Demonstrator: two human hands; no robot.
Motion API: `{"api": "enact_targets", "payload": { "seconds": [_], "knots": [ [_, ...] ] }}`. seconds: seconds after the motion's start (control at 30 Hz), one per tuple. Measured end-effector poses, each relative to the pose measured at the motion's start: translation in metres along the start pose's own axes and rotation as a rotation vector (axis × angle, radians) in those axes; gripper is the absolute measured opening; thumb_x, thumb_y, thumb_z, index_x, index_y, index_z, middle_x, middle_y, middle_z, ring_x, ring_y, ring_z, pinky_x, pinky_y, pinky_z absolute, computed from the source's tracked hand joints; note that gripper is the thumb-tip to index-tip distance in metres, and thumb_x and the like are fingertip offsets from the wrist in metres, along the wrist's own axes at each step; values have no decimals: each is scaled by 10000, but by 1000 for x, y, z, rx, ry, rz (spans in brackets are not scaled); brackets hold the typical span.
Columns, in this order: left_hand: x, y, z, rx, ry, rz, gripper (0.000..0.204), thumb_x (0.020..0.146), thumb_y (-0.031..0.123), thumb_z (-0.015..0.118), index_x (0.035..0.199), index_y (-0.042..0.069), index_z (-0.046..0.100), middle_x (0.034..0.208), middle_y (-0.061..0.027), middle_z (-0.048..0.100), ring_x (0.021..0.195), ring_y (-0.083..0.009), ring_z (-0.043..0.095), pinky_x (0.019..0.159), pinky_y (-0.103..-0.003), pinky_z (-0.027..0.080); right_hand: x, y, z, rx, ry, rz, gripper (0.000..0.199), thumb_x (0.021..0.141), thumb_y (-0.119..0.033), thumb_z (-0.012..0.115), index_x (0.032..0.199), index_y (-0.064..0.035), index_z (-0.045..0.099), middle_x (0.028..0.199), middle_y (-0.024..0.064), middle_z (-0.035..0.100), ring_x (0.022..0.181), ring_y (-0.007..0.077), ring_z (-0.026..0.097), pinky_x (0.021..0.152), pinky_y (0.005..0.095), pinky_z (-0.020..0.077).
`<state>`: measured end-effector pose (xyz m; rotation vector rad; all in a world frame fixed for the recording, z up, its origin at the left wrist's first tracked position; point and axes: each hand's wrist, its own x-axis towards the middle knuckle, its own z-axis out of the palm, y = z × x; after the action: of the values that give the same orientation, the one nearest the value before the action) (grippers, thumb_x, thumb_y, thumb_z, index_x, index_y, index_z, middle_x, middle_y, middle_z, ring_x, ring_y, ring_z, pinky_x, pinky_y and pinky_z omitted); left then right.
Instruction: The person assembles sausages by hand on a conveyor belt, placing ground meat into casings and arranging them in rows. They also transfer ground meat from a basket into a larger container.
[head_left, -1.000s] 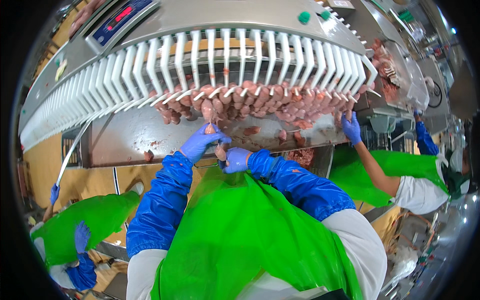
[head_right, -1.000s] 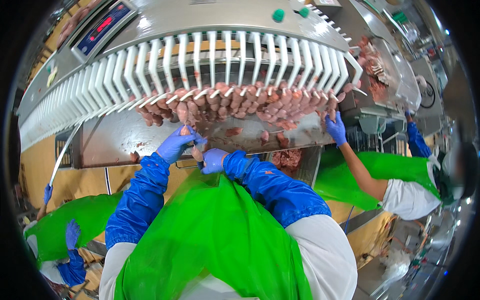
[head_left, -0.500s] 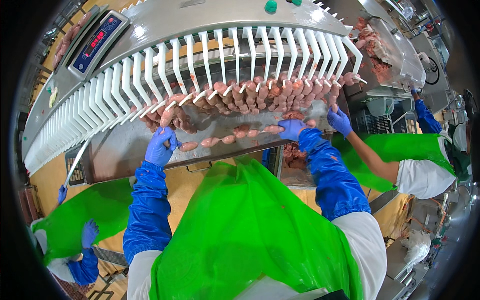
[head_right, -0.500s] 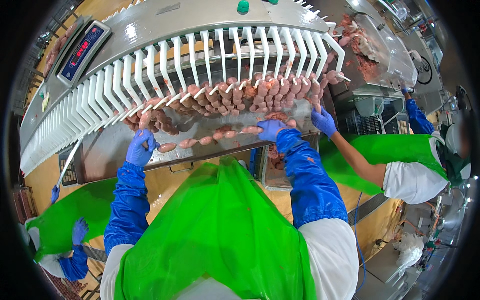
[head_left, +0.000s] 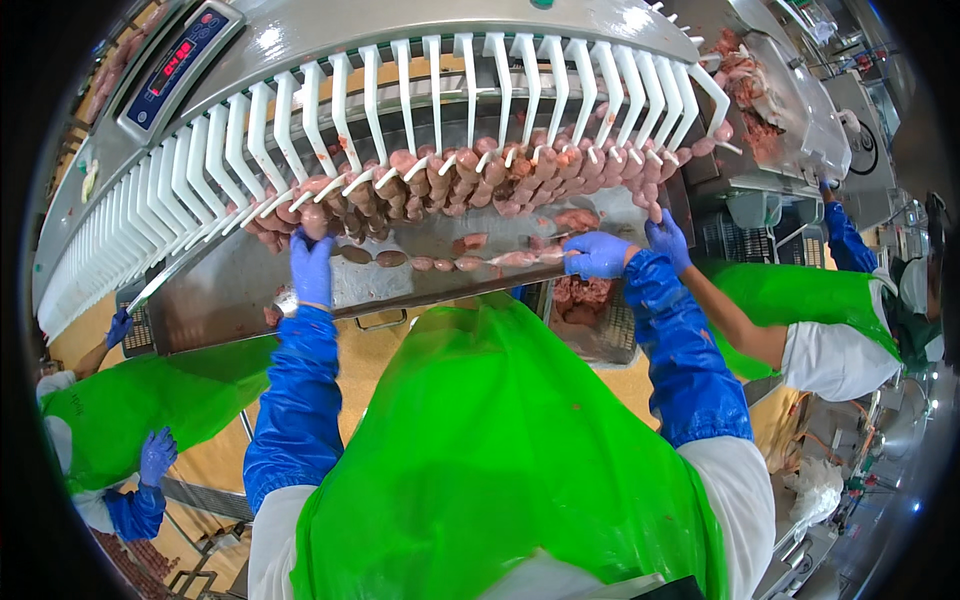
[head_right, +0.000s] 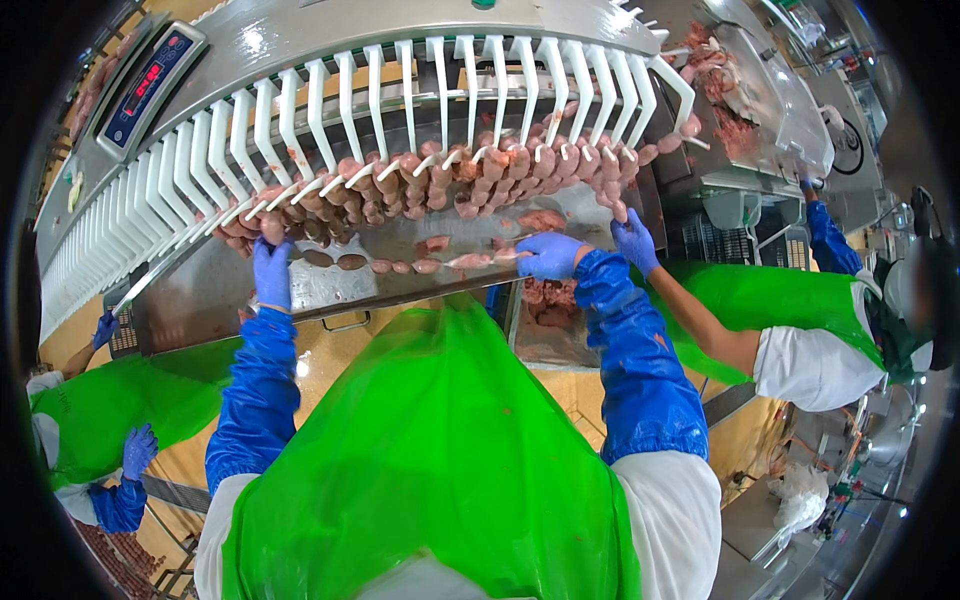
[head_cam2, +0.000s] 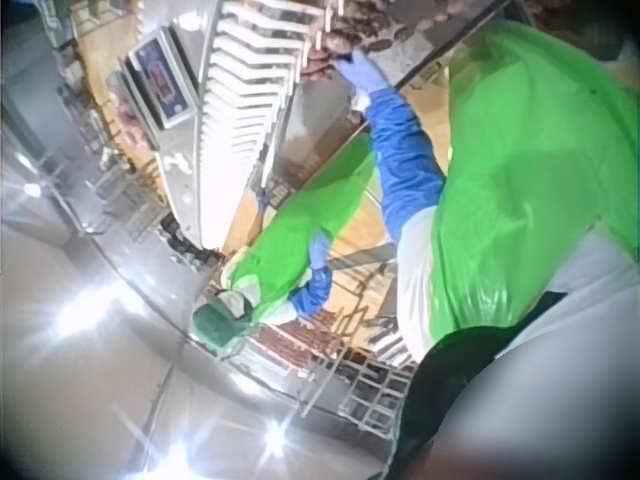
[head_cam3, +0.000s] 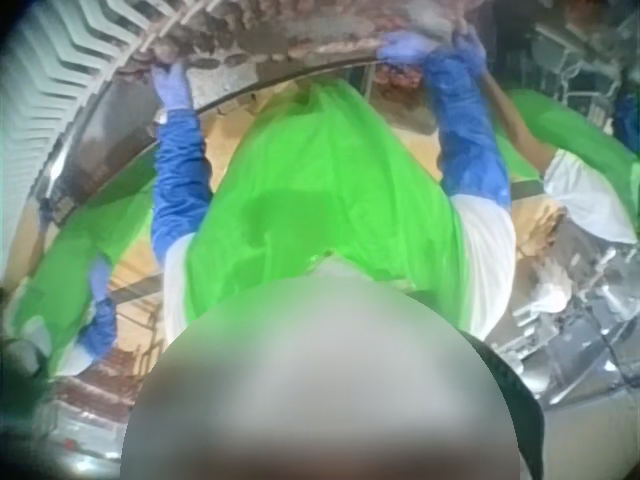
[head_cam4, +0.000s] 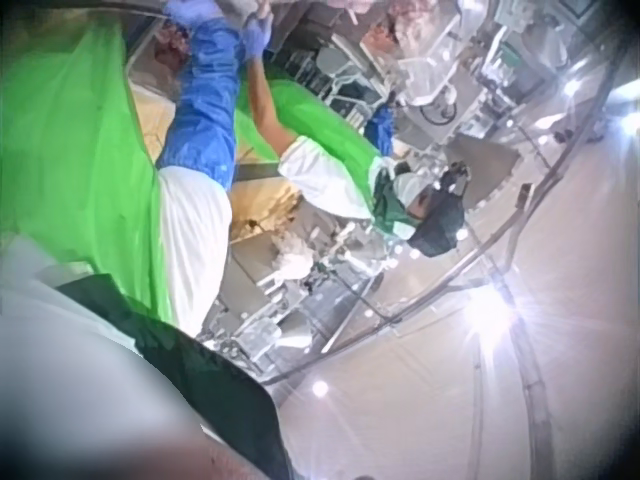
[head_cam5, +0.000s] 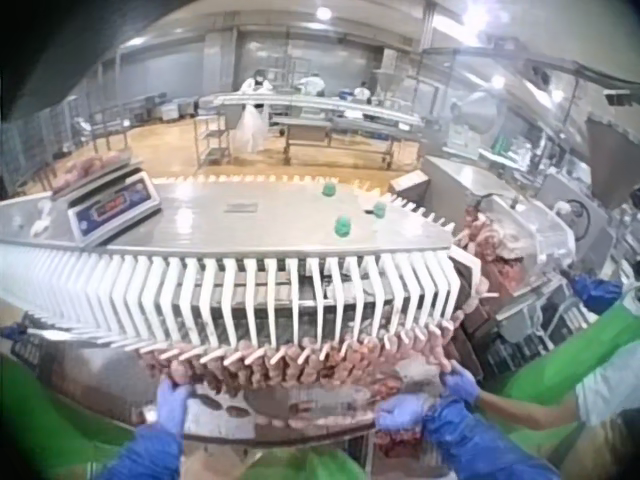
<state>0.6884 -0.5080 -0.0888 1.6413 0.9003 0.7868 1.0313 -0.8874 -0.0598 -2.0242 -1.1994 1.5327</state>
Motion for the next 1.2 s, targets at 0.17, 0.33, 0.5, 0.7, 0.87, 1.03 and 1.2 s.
{"api": "enact_targets", "payload": {
  "seconds": [0.17, 0.33, 0.5, 0.7, 0.87, 1.03, 1.2],
  "knots": [
    [-85, 87, 114, 143, -550, 448, 714, 717, 292, 828, 1306, 29, 520, 1298, -185, 572, 1184, -325, 539, 1019, -461, 401, -23, -101, 7, 209, -87, -359, 218, 944, -245, 575, 952, -35, 633, 810, 82, 645, 762, 169, 613, 703, 339, 489],
    [-86, 47, 157, 565, -1063, 223, 378, 763, 312, 715, 1090, 142, 631, 1023, -128, 679, 1044, -360, 600, 1033, -520, 349, -42, -136, -15, 50, 83, -361, 215, 922, -226, 585, 934, -20, 643, 814, 92, 648, 764, 160, 614, 693, 332, 482],
    [-82, -7, 80, 845, -676, 220, 215, 789, 337, 659, 930, 177, 644, 877, -67, 698, 938, -289, 651, 1036, -622, 278, -44, -16, -37, -96, 299, 60, 294, 909, -306, 539, 897, -36, 656, 778, 76, 643, 738, 194, 618, 707, 335, 495],
    [-29, 6, 17, 1200, -256, 668, 224, 754, 336, 717, 928, 199, 682, 924, -43, 707, 1026, -252, 626, 1011, -631, 277, -45, 57, -21, -71, 488, 242, 290, 904, -309, 541, 864, -55, 674, 750, 97, 642, 764, 193, 626, 743, 354, 493],
    [20, 44, 31, 1342, -568, 292, 263, 803, 325, 669, 989, 144, 706, 987, -89, 712, 1015, -278, 649, 936, -570, 421, -39, 65, -20, -268, 578, 269, 366, 867, -360, 553, 1025, -59, 689, 924, 155, 704, 862, 322, 679, 803, 418, 515],
    [38, 34, 22, 1329, -673, 482, 241, 878, 247, 575, 995, 90, 715, 950, -148, 697, 953, -329, 663, 823, -455, 515, -51, 23, -30, -299, 549, 391, 337, 852, -335, 560, 1025, -69, 675, 954, 204, 680, 893, 393, 647, 807, 438, 507],
    [46, 94, 32, 506, -1317, 96, 285, 933, 243, 596, 1132, 54, 675, 927, -105, 683, 914, -235, 664, 797, -370, 520, -28, -109, 4, -446, 346, 15, 324, 800, -313, 610, 1016, -76, 653, 941, 203, 659, 901, 417, 628, 805, 474, 503]
  ]
}}
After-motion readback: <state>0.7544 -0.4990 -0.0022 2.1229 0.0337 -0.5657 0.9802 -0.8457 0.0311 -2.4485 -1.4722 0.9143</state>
